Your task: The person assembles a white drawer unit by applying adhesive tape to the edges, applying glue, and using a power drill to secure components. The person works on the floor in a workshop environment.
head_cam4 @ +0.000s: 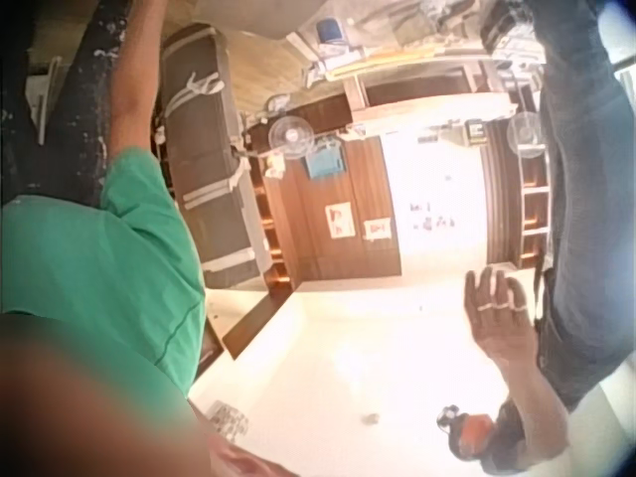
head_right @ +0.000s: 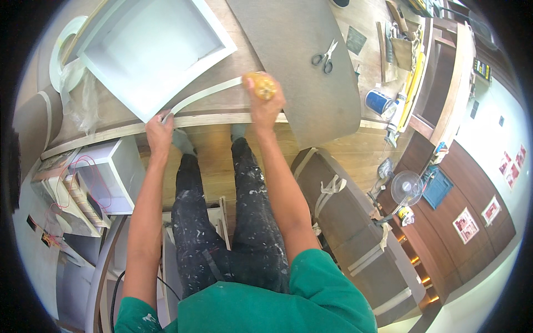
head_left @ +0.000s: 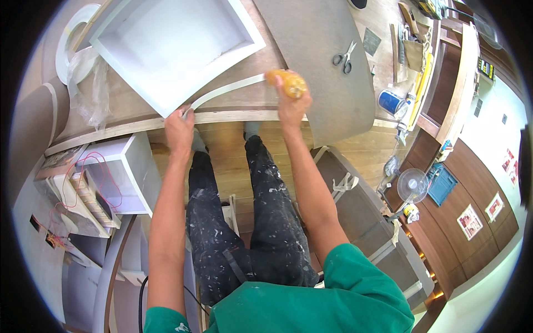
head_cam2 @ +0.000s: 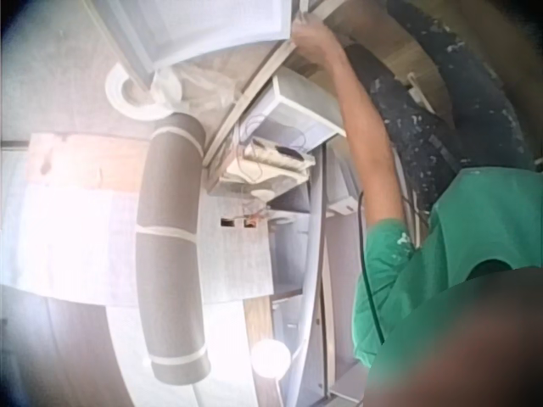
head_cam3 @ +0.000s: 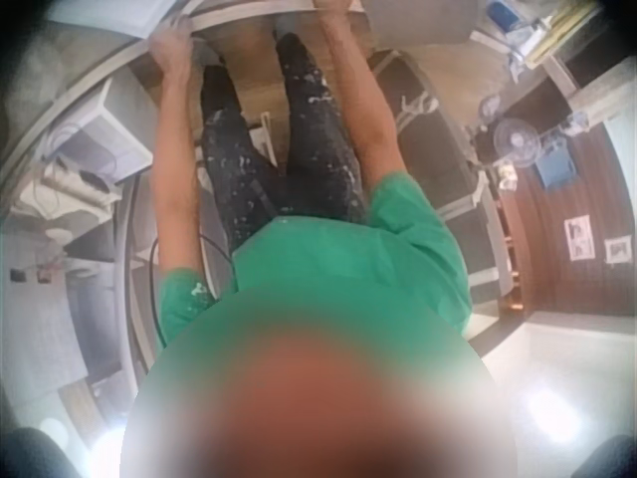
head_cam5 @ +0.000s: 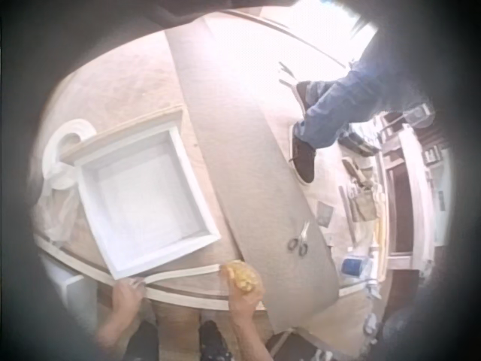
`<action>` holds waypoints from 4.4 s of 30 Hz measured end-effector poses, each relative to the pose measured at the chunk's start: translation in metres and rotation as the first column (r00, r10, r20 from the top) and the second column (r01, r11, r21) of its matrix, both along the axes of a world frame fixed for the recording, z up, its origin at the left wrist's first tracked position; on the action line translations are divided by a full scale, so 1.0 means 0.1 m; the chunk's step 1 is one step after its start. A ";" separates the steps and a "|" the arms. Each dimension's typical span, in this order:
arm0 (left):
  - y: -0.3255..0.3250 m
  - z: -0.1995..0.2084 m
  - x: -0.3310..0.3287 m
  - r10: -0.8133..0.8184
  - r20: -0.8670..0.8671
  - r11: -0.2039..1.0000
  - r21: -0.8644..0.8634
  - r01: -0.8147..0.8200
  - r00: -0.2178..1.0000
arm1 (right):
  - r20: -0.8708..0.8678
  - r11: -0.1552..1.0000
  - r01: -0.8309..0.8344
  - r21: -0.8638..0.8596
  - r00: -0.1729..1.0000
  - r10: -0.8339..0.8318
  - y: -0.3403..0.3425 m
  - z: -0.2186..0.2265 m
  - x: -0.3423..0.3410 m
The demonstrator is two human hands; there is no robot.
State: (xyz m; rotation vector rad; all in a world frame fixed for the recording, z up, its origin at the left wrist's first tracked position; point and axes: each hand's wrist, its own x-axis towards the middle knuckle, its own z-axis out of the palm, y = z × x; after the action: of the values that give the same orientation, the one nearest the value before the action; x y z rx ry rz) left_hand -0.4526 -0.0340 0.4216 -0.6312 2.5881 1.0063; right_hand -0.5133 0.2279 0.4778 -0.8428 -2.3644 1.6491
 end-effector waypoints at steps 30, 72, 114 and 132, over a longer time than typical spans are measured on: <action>-0.02 -0.05 0.03 -0.014 -0.014 1.000 -0.023 0.014 1.000 | -0.018 0.977 -0.018 0.212 1.000 0.023 0.31 -0.03 0.10; 0.28 -0.27 -0.19 -0.072 0.038 0.987 0.149 0.066 0.997 | -0.051 0.922 -0.280 0.267 0.951 0.304 -0.30 0.05 0.14; 0.33 -0.54 -0.34 -0.030 0.145 0.922 0.387 -0.029 0.989 | -0.053 0.876 -0.428 0.222 0.892 0.449 -0.78 -0.01 0.30; 0.34 -0.68 -0.42 -0.108 0.370 0.919 0.391 -0.050 0.923 | -0.037 0.944 -0.325 0.053 0.944 0.327 -0.69 -0.02 0.40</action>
State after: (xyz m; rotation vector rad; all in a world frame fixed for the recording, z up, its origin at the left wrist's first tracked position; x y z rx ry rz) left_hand -0.4946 -0.0003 0.3540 -0.6063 1.9723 1.2103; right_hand -0.4735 0.1591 0.4760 -0.4140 -2.6097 1.6930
